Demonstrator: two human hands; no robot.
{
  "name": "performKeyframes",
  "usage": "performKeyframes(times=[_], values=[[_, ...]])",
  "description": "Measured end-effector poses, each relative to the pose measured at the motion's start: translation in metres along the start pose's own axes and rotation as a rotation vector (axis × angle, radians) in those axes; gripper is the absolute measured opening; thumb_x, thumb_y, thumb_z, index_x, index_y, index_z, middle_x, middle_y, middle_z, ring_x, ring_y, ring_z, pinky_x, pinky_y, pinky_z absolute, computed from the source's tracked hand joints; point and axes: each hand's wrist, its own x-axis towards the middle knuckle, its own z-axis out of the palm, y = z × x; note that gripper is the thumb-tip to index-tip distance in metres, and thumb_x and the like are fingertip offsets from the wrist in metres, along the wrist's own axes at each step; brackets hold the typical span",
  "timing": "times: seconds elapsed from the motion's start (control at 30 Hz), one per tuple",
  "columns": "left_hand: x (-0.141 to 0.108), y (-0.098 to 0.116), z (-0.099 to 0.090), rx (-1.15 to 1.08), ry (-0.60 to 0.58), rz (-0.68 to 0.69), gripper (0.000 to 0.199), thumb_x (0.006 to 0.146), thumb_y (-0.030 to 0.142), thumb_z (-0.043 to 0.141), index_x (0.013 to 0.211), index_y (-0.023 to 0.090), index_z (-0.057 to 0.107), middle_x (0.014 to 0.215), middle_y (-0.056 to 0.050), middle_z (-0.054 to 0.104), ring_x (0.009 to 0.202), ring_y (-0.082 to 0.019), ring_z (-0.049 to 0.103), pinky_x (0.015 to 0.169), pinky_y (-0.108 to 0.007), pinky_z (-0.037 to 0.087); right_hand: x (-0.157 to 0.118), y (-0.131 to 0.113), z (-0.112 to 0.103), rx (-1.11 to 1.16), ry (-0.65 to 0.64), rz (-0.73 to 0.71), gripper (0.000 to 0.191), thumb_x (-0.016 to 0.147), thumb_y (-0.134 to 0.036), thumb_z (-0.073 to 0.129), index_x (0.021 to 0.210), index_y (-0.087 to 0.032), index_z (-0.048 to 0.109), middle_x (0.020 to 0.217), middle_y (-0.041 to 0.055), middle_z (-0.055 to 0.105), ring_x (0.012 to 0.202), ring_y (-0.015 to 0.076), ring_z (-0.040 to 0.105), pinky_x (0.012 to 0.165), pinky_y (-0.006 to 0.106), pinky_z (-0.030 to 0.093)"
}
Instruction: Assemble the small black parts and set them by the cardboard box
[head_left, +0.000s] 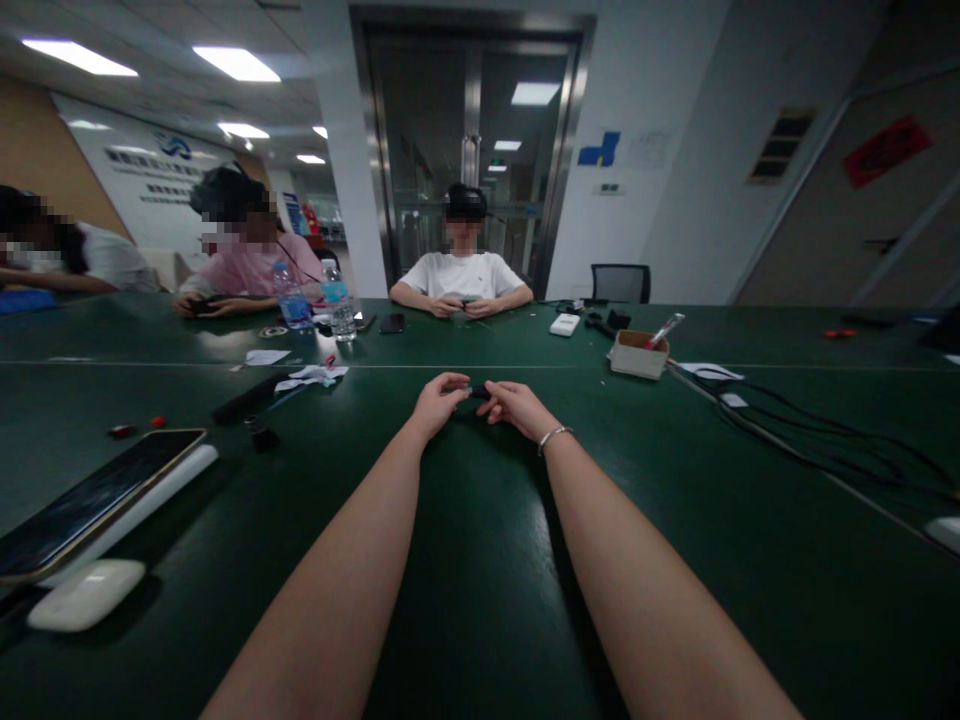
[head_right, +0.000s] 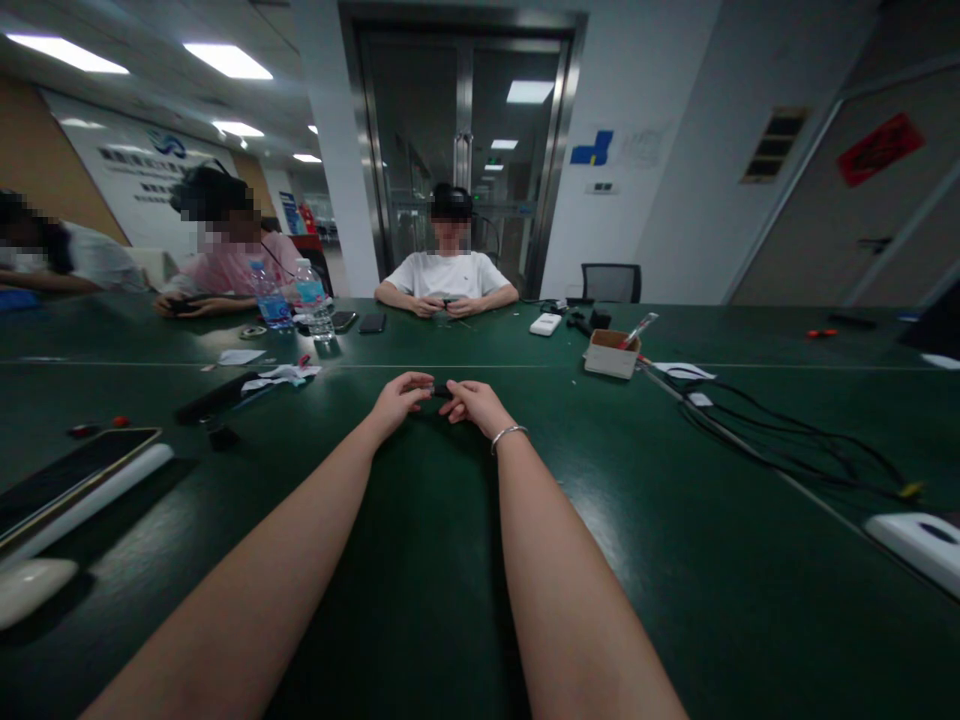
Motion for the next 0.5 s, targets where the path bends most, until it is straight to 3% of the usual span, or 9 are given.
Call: performKeyframes(times=[0.17, 0.37, 0.5], values=[[0.001, -0.002, 0.001, 0.004, -0.012, 0.026, 0.024, 0.07, 0.023, 0.062, 0.093, 0.014, 0.064, 0.079, -0.005, 0.064, 0.066, -0.012, 0.057, 0.055, -0.021, 0.042, -0.001, 0.0, 0.0, 0.013, -0.016, 0.004, 0.017, 0.091, -0.025, 0.055, 0.082, -0.011, 0.057, 0.059, 0.0071, 0.068, 0.04, 0.0071, 0.056, 0.046, 0.017, 0.051], [0.005, -0.011, 0.002, -0.027, -0.045, 0.0, 0.025, 0.08, 0.036, 0.055, 0.087, 0.013, 0.061, 0.056, 0.001, 0.056, 0.047, -0.008, 0.049, 0.049, -0.021, 0.038, -0.001, -0.001, 0.0, 0.039, -0.022, 0.029, 0.006, 0.088, -0.013, 0.055, 0.093, -0.011, 0.059, 0.061, 0.0049, 0.069, 0.041, 0.0073, 0.057, 0.048, 0.018, 0.053], [0.005, -0.01, 0.003, -0.068, -0.04, -0.019, 0.021, 0.081, 0.033, 0.054, 0.09, 0.015, 0.056, 0.056, 0.001, 0.058, 0.049, -0.009, 0.052, 0.051, -0.021, 0.039, -0.002, -0.002, 0.001, 0.045, -0.008, 0.014, 0.006, 0.088, -0.012, 0.053, 0.093, -0.012, 0.057, 0.062, 0.0053, 0.069, 0.041, 0.0073, 0.057, 0.047, 0.019, 0.052]])
